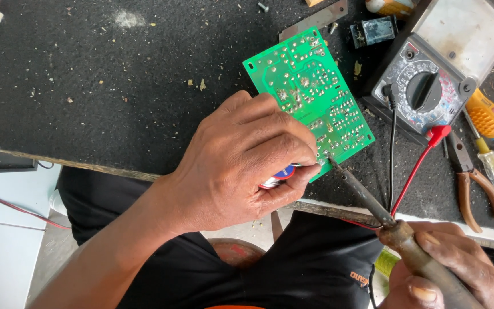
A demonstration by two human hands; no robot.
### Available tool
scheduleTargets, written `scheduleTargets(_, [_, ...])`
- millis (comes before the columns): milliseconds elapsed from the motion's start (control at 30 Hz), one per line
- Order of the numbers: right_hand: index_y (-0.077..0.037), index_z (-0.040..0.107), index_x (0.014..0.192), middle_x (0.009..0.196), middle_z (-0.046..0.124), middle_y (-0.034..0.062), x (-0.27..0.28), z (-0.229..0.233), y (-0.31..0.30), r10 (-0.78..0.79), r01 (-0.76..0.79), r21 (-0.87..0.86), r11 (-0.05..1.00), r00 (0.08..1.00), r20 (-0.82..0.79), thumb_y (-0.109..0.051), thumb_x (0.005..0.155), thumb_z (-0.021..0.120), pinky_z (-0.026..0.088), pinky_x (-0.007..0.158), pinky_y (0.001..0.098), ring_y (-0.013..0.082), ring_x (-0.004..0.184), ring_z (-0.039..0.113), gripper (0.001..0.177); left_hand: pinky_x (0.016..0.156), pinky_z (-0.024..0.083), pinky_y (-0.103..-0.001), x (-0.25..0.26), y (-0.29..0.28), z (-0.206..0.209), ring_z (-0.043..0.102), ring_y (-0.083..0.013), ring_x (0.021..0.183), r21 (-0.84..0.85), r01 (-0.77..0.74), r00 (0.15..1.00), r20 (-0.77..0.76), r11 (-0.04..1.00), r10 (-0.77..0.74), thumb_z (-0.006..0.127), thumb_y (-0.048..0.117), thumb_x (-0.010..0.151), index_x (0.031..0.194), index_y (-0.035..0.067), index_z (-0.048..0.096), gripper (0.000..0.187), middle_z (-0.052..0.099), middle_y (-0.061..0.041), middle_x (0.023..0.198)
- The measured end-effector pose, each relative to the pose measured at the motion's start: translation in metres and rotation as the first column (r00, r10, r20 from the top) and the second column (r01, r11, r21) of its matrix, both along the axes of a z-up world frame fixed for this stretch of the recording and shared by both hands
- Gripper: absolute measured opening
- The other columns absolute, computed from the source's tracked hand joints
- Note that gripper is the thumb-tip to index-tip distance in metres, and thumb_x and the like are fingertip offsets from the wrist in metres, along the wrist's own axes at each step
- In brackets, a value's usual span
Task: The person uses a soldering iron and solder wire to attach components to a green circuit board. They hold the board with one hand while applying heat and solder with the other, working on various connection points across the board's surface.
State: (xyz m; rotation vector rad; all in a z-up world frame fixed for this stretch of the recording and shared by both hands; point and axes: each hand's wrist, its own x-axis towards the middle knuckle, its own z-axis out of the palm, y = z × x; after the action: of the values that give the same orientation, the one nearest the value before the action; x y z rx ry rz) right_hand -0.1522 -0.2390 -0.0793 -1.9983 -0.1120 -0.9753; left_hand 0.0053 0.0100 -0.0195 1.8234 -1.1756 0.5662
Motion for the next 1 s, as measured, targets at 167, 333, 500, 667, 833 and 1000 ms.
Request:
scheduleTargets(167, [-0.003, 0.060, 0.113, 0.092, 0.067, 0.0160, 0.0006, 0.0015, -0.0001, 0.009, -0.010, -0.016, 1.000, 1.000, -0.007, -0.049, 0.104, 0.056, 0.055, 0.075, 0.0298, 0.0245, 0.078, 0.070, 0.047, 0.069, 0.034, -0.038, 0.0002, 0.0001, -0.0003, 0.049, -0.0247, 0.076, -0.002, 0.010, 1.000, -0.011, 1.000, -0.010, 0.069, -0.006, 0.096, 0.089, 0.006, 0.056, 0.020, 0.066, -0.003, 0.093])
scheduleTargets(333, [-0.002, 0.059, 0.112, 0.090, 0.066, 0.0158, 0.0029, 0.0011, 0.0011, 0.004, -0.004, -0.030, 1.000, 1.000, 0.020, -0.052, 0.104, 0.055, 0.054, 0.073, 0.0297, 0.0244, 0.076, 0.070, 0.051, 0.069, 0.033, -0.039, 0.0004, -0.0002, -0.0004, 0.048, -0.0253, 0.076, -0.004, 0.005, 1.000, -0.003, 1.000, -0.005, 0.070, -0.006, 0.097, 0.089, 0.005, 0.056, 0.020, 0.066, -0.004, 0.093])
scheduleTargets(500, [-0.003, 0.059, 0.114, 0.094, 0.067, 0.0165, 0.0002, 0.0039, 0.0018, 0.005, -0.005, -0.021, 1.000, 1.000, -0.019, -0.049, 0.104, 0.055, 0.056, 0.076, 0.0299, 0.0250, 0.080, 0.071, 0.048, 0.068, 0.033, -0.038, 0.0006, -0.0003, -0.0007, 0.046, -0.0242, 0.075, 0.010, -0.005, 1.000, 0.015, 1.000, 0.005, 0.068, -0.009, 0.094, 0.087, 0.007, 0.054, 0.023, 0.065, -0.004, 0.093])
scheduleTargets(667, [-0.001, 0.059, 0.114, 0.092, 0.066, 0.0169, 0.0007, 0.0016, 0.0011, 0.000, 0.000, -0.030, 1.000, 1.000, -0.006, -0.051, 0.104, 0.054, 0.054, 0.075, 0.0301, 0.0246, 0.078, 0.070, 0.051, 0.068, 0.033, -0.038, 0.0008, -0.0009, -0.0019, 0.047, -0.0245, 0.075, 0.010, -0.011, 1.000, 0.029, 1.000, 0.011, 0.069, -0.009, 0.094, 0.087, 0.006, 0.055, 0.022, 0.065, -0.004, 0.093])
scheduleTargets(833, [0.000, 0.059, 0.114, 0.092, 0.065, 0.0176, -0.0012, -0.0010, -0.0030, 0.008, -0.008, -0.016, 1.000, 1.000, 0.005, -0.050, 0.103, 0.055, 0.054, 0.074, 0.0310, 0.0260, 0.078, 0.069, 0.051, 0.068, 0.034, -0.038, 0.0010, -0.0010, -0.0015, 0.047, -0.0249, 0.075, 0.012, -0.010, 1.000, 0.023, 1.000, 0.010, 0.070, -0.008, 0.095, 0.087, 0.006, 0.055, 0.022, 0.065, -0.004, 0.094])
scheduleTargets(1000, [-0.001, 0.060, 0.113, 0.093, 0.065, 0.0174, -0.0014, -0.0031, -0.0029, 0.007, -0.007, 0.044, 0.999, 1.000, -0.009, -0.048, 0.101, 0.058, 0.054, 0.075, 0.0300, 0.0253, 0.079, 0.069, 0.048, 0.069, 0.034, -0.039, 0.0013, -0.0012, -0.0022, 0.047, -0.0252, 0.075, 0.013, -0.012, 1.000, 0.028, 1.000, 0.011, 0.068, -0.008, 0.095, 0.089, 0.006, 0.057, 0.019, 0.066, -0.005, 0.094])
